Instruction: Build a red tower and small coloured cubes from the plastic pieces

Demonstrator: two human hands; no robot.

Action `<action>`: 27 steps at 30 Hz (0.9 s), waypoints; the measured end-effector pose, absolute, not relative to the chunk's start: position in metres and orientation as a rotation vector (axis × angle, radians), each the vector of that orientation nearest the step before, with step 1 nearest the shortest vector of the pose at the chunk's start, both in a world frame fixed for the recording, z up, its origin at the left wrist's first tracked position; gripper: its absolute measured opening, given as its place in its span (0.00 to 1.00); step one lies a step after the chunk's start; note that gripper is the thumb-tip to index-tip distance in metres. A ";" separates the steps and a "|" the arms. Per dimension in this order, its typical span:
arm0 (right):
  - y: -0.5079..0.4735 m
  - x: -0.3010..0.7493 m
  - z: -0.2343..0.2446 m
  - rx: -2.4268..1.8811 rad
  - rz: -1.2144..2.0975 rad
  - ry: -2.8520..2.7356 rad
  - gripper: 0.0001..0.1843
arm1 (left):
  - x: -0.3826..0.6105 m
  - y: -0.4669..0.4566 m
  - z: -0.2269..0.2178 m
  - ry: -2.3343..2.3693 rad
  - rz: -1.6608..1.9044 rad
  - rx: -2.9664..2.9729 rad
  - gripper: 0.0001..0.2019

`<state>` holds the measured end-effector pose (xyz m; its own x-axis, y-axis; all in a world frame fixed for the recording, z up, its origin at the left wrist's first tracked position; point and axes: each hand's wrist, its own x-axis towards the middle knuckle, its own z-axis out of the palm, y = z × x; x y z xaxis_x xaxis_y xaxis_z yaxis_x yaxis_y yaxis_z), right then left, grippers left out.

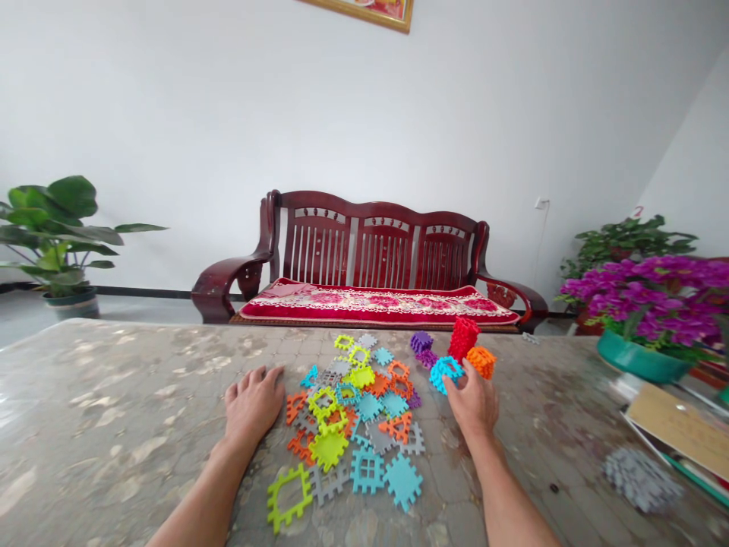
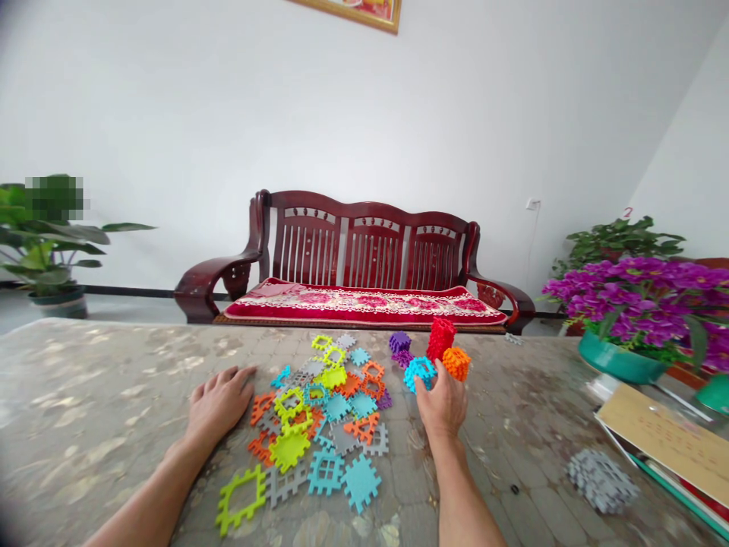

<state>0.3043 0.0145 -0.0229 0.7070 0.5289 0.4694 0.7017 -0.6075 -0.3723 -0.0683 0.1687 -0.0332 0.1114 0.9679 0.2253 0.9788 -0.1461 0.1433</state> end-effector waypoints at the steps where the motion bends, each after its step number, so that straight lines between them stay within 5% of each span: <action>1: 0.015 0.305 -0.023 -2.370 -0.418 -0.943 0.32 | -0.068 0.169 -0.033 -2.026 -0.410 -2.311 0.24; 14: 0.021 0.304 -0.025 -2.428 -0.319 -1.018 0.42 | -0.068 0.170 -0.035 -2.007 -0.452 -2.298 0.23; 27: 0.022 0.306 -0.028 -2.478 -0.328 -0.971 0.38 | -0.070 0.173 -0.040 -2.012 -0.471 -2.298 0.23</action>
